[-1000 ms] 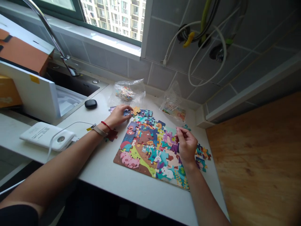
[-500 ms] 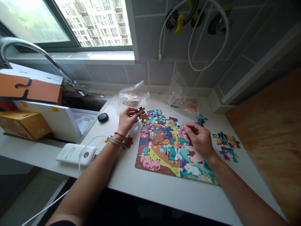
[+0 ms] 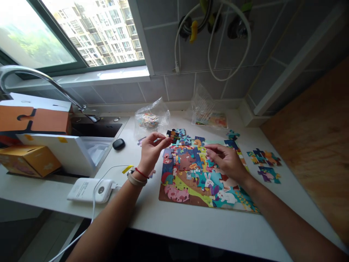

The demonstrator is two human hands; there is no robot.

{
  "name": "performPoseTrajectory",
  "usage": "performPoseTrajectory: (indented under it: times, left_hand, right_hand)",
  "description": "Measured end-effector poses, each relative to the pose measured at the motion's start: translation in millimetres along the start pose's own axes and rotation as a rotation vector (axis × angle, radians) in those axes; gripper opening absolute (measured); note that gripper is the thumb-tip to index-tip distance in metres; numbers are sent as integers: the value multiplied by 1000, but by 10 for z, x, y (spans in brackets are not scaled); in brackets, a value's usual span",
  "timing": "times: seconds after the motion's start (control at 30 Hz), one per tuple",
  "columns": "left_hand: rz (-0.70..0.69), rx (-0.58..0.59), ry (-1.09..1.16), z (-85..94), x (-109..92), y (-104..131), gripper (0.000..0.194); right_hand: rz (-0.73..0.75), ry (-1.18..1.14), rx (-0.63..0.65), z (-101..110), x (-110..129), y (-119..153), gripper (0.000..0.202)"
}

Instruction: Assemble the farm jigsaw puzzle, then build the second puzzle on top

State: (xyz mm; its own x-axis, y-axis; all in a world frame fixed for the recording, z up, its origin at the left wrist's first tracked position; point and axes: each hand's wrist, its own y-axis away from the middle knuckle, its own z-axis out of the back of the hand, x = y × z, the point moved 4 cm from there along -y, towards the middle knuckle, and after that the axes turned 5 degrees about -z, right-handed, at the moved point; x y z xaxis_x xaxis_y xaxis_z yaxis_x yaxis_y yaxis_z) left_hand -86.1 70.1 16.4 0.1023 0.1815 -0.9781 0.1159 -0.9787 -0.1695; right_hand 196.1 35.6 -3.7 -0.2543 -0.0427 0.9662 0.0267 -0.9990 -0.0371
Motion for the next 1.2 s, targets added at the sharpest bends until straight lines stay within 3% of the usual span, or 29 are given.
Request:
performPoseTrajectory:
  times: [0.17, 0.3, 0.47, 0.57, 0.8, 1.2]
  left_hand:
    - [62, 271, 5, -379, 67, 367, 40]
    - [20, 428, -13, -540, 113, 539, 32]
    - [-414, 675, -460, -554, 22, 539, 11]
    - [-563, 842, -720, -540, 77, 541, 24]
    - [-550, 902, -836, -502, 188, 508, 25]
    - [-579, 931, -751, -463, 81, 421, 25]
  right_hand:
    - [-34, -186, 181, -110, 61, 52, 51]
    - [-42, -230, 198, -121, 69, 53, 41]
    - [-101, -231, 25, 83, -5, -63, 36]
    - [-212, -146, 13, 142, -104, -112, 36]
    - [-277, -71, -13, 104, -226, -118, 32]
    - [-247, -94, -42, 84, -196, -96, 46]
